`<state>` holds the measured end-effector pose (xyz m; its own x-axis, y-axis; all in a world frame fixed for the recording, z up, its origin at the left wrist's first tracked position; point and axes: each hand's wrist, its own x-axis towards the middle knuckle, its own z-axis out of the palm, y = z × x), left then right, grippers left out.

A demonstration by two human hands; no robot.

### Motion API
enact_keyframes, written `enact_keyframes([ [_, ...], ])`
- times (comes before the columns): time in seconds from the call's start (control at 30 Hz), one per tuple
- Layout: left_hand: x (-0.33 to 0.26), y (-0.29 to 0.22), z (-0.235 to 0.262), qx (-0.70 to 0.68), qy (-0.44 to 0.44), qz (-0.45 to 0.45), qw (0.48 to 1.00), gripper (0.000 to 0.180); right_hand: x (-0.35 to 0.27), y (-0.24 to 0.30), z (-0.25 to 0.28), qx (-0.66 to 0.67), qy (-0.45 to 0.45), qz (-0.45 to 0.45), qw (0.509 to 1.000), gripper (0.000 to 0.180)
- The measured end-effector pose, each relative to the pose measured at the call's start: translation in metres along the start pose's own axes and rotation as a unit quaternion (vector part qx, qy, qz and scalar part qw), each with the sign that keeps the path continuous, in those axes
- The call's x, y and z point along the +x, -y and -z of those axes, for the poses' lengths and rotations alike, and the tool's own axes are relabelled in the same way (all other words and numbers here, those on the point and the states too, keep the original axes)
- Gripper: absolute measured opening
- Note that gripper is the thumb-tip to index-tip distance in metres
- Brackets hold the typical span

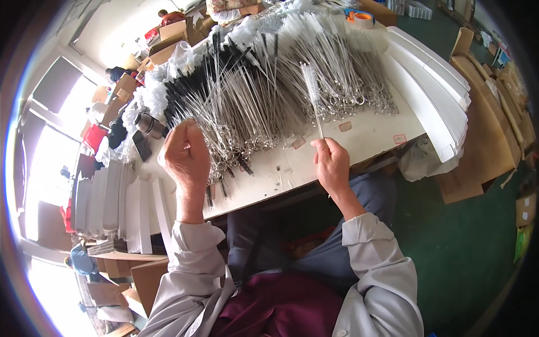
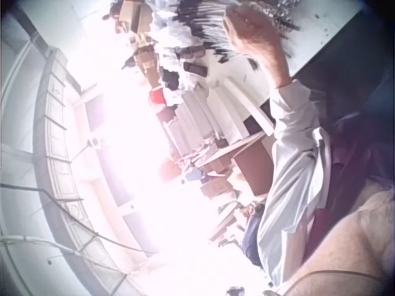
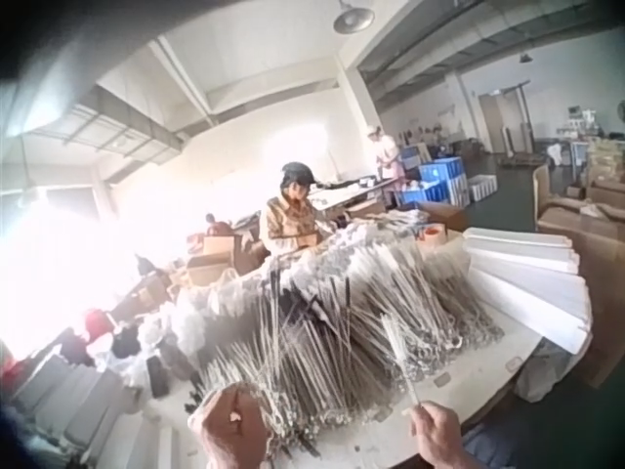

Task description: Packaging thin wire brushes into white cardboard boxes at a workstation.

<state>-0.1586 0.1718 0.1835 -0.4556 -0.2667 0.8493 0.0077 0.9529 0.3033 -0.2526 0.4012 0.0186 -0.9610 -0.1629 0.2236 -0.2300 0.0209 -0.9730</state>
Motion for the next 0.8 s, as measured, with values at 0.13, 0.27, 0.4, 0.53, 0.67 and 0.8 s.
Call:
enact_keyframes([
  [0.13, 0.014, 0.006, 0.013, 0.003, -0.013, 0.013, 1.000, 0.011, 0.009, 0.007, -0.009, 0.081, 0.031, -0.029, 0.996, 0.030],
  [0.27, 0.020, 0.016, 0.017, -0.003, -0.004, 0.041, 0.999, 0.012, 0.026, 0.030, -0.025, 0.156, 0.072, -0.043, 0.984, 0.030],
  [0.4, 0.021, 0.021, 0.024, -0.041, -0.003, 0.070, 0.997, 0.010, 0.048, 0.051, -0.058, 0.279, 0.108, -0.111, 0.948, 0.028],
  [0.53, 0.018, 0.019, 0.028, -0.122, 0.032, 0.107, 0.986, 0.008, 0.068, 0.051, -0.088, 0.332, 0.152, -0.166, 0.916, 0.028],
  [0.67, 0.016, 0.022, 0.040, -0.250, 0.073, 0.198, 0.945, 0.005, 0.070, 0.050, -0.107, 0.282, 0.144, -0.135, 0.939, 0.028],
  [0.8, 0.017, 0.017, 0.053, -0.323, 0.058, 0.182, 0.927, 0.007, 0.068, 0.049, -0.112, 0.250, 0.129, -0.095, 0.955, 0.029],
])
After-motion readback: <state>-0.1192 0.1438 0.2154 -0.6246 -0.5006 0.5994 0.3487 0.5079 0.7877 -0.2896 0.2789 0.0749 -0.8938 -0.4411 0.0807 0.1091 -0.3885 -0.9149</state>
